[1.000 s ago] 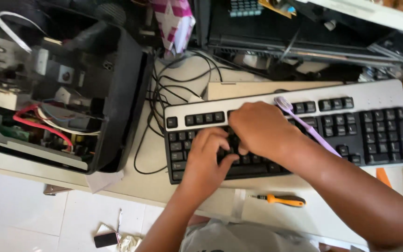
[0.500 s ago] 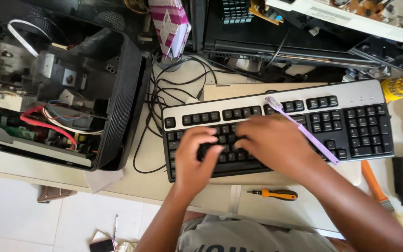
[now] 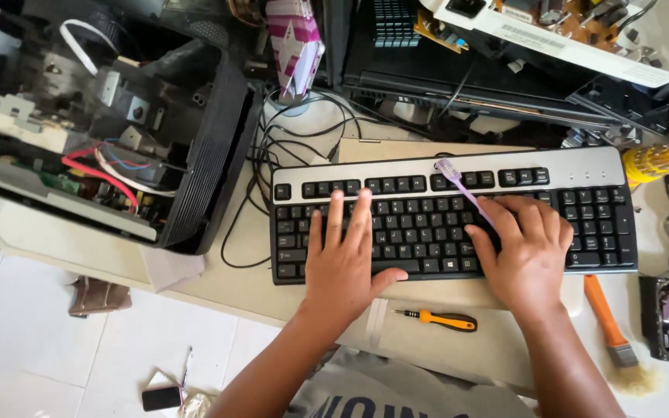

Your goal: Cleaning a computer keyboard using a toothbrush and a screwdriver on a repair bench

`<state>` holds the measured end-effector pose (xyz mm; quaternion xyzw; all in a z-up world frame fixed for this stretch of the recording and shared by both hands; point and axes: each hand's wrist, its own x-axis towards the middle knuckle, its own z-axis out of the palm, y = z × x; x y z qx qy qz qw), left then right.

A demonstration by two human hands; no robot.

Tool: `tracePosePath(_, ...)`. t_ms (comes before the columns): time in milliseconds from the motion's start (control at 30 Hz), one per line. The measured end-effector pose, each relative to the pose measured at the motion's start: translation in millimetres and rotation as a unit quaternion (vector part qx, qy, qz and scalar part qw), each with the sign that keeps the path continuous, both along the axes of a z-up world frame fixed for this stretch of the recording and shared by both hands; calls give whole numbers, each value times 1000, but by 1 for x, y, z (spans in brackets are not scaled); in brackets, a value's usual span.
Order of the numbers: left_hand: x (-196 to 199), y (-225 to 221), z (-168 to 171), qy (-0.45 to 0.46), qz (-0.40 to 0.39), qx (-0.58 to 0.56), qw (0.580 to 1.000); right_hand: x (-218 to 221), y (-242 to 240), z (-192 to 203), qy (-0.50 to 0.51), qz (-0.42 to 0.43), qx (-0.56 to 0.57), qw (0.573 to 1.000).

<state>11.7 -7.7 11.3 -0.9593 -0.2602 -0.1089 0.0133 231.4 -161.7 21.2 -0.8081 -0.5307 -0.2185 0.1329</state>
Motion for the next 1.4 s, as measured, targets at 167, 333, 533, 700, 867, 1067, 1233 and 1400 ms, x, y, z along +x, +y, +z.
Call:
tracePosePath(167,-5,5,-2,-18,-14,26,999,4,-3,-4,-12,6,-1,1000)
tracePosePath(333,-13,0,-6,-119,-50,-4,992,4,-3,-3,-21,6,3,1000)
tracePosePath(533,-12,-8,-10,-178,-31,36,983,5,-4,-6,-13,4,-4,1000)
tracePosePath(700,-11,-8,-12,-176,-47,40,983,5,-4,-7,-29,1,-6,1000)
tracePosePath(867,-9,-8,-9,-203,-34,42,978,2,-2,0,-22,3,-7,1000)
tracePosePath(1067,-16,-3,-14,-85,-65,30,994,0,-1,6,7,6,-7,1000)
tracePosePath(1233,-28,13,-22,65,-101,-34,992,3,-3,3,45,9,-5,999)
tracePosePath(1400,-34,13,-22,-114,68,85,987,17,-6,-21,24,31,26,999)
